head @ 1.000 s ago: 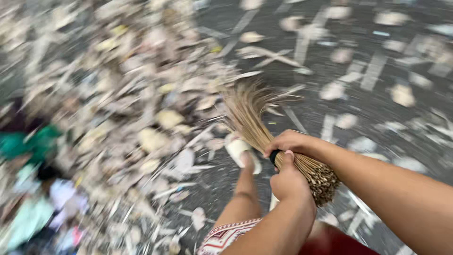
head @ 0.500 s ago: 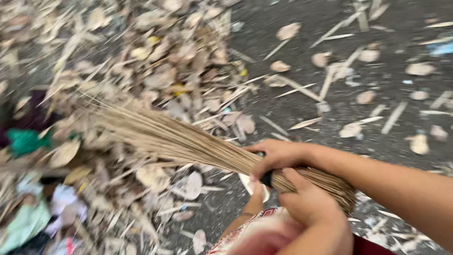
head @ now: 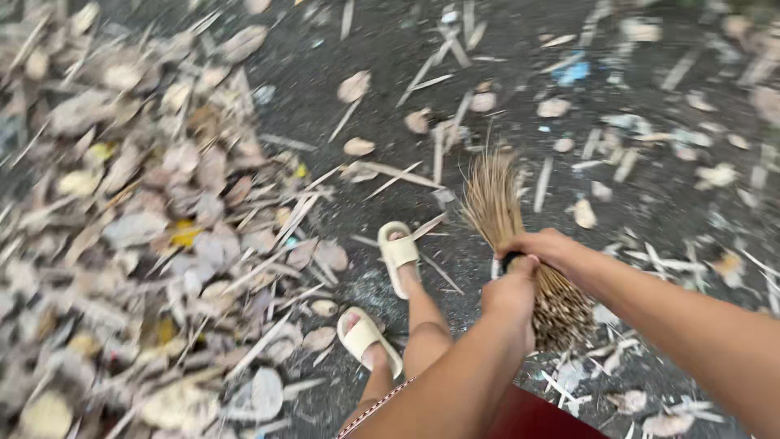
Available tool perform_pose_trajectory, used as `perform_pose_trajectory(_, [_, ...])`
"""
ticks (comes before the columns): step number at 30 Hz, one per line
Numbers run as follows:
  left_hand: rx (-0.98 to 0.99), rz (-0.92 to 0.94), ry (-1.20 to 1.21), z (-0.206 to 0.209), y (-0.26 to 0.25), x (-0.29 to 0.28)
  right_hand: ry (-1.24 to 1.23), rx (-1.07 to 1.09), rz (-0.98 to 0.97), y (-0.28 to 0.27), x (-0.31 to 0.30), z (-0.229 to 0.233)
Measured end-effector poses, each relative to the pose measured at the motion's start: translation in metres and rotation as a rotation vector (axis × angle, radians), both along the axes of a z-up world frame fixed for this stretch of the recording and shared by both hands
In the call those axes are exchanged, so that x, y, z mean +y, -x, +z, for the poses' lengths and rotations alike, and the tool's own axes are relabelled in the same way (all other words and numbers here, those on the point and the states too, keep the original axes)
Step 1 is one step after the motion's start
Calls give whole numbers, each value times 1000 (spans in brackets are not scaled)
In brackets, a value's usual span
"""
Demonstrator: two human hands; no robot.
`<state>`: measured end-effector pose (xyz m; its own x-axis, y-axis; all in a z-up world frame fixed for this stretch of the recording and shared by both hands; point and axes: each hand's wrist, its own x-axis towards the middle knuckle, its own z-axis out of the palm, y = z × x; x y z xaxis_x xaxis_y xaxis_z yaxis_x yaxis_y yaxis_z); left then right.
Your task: The person sweeps dry leaves and debris across an outdoor ground area using a handheld broom made of sticks.
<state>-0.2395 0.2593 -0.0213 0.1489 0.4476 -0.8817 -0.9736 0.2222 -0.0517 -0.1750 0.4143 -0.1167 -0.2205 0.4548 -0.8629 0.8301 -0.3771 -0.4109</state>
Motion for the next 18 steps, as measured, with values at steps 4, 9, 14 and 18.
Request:
perform_pose_trajectory(4, [299,420,396,-15,47,-29,112,-106,793,134,-52,-80])
perform_pose_trajectory(9, [62,721,867,40,118,-41,79,209,1400,258,-149,-37])
perform_pose_trajectory(14, [367,492,872,46,107,18,307,509,1243,238,-88,39])
perform_pose_trajectory(18, [494,321,699,51,57,82,548,272,550,164,-5,94])
